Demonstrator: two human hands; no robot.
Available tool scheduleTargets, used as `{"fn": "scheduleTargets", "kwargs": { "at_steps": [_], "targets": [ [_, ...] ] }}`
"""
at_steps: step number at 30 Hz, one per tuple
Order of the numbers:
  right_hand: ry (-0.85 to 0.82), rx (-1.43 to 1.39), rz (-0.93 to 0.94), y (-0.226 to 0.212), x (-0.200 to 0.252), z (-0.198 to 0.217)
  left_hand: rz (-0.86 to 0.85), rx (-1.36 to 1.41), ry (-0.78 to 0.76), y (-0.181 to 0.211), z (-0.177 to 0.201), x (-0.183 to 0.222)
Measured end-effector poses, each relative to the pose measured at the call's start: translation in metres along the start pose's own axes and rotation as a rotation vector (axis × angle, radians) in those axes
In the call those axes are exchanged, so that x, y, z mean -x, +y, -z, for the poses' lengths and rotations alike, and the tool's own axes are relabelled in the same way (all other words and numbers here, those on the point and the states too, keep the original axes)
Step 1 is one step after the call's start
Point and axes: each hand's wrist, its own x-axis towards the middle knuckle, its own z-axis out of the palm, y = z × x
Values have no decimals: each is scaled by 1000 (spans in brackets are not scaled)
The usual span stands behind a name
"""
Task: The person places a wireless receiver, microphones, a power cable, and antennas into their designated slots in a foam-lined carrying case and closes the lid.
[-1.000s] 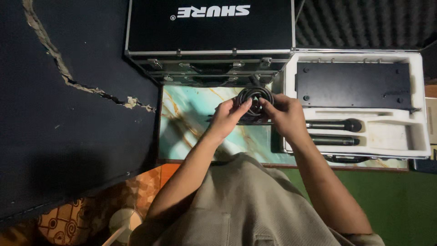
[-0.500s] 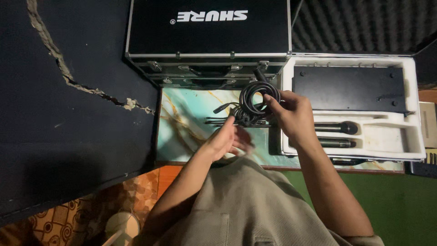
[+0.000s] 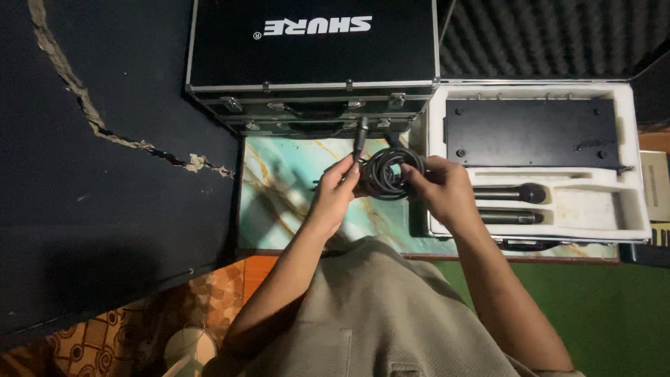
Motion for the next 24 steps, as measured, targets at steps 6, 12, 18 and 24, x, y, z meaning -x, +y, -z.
{"fn": "scheduleTargets", "kwargs": {
  "at_steps": [6, 12, 18, 24],
  "targets": [
    [-45, -75, -24, -1, 3, -5, -142, 98, -170, -4, -6, -2],
    [-79, 71, 7, -7, 7, -3, 82, 168, -300, 2, 0, 0],
    [-95, 262, 139, -11, 7, -3, 110, 313, -483, 22, 6, 3],
    [-158, 230, 86, -19, 9, -6, -71, -52, -450, 24, 3, 11]
  ]
}}
